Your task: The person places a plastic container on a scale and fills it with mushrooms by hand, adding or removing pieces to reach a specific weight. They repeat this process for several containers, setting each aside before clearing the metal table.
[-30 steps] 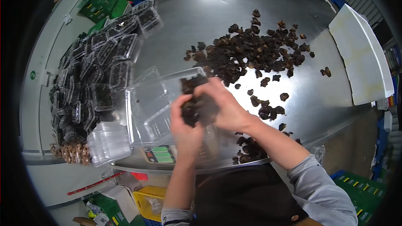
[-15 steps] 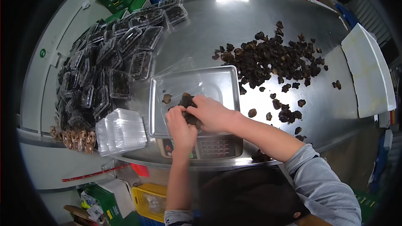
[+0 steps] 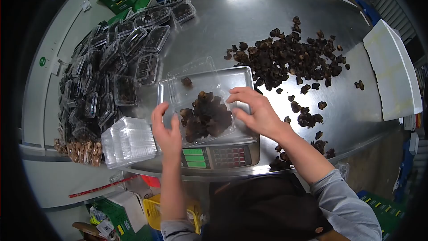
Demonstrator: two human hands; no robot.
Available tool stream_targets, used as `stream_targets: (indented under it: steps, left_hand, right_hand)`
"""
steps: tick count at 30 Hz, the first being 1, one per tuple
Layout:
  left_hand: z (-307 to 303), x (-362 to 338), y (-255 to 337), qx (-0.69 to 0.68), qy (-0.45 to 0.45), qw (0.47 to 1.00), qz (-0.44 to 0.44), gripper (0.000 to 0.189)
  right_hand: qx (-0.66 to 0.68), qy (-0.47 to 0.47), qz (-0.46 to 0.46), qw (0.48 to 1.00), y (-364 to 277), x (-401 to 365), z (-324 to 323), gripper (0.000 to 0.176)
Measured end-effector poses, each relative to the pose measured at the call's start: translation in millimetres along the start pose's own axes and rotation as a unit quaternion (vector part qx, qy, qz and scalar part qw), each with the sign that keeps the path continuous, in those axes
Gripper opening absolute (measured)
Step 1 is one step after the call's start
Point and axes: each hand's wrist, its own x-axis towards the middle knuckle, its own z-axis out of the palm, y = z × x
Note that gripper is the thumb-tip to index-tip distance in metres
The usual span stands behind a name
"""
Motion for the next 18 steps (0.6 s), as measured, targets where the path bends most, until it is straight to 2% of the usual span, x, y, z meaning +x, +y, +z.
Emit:
stream_targets:
  steps: [1,2,4,5,7,11,14,16,18]
  left_hand:
    - [-1.8,15.7,-4.1,0.027,-0.021,0.999,-0.011,0.033]
    - [1.0,31.6,-12.1,0.027,-0.020,0.999,-0.011,0.033]
    - [15.8,58.5,-31.9,0.216,-0.133,0.967,0.030,0.019]
    - [25.4,66.1,-38.3,0.215,-0.132,0.967,0.029,0.019]
    - [40.8,78.3,-41.1,0.327,-0.212,0.921,0.004,0.013]
    - [50.4,90.2,-41.8,0.314,-0.257,0.913,-0.050,0.013]
    - [60.6,87.4,-52.2,0.326,-0.265,0.907,-0.009,0.011]
    - [62.7,82.8,-52.9,0.402,-0.247,0.879,0.066,0.012]
    - [54.7,84.6,-53.7,0.358,-0.236,0.901,0.069,0.012]
  right_hand:
    - [0.041,0.020,0.037,0.998,0.4,-0.6,-1.0,0.026]
    - [0.034,0.041,0.030,0.998,1.4,-1.5,0.6,0.026]
    - [0.054,0.037,0.046,0.997,-4.2,-3.7,1.1,0.025]
    - [0.075,0.035,0.062,0.995,-6.6,-5.3,1.4,0.025]
    - [0.066,0.037,0.059,0.995,-5.0,-10.4,1.6,0.023]
    - [0.058,0.053,0.070,0.994,1.2,-21.8,-4.6,0.019]
    - [0.058,0.062,0.083,0.993,6.7,-27.6,-5.2,0.018]
    - [0.056,0.058,0.090,0.993,10.1,-29.1,-3.3,0.018]
    - [0.049,0.056,0.076,0.994,13.1,-26.9,-0.3,0.018]
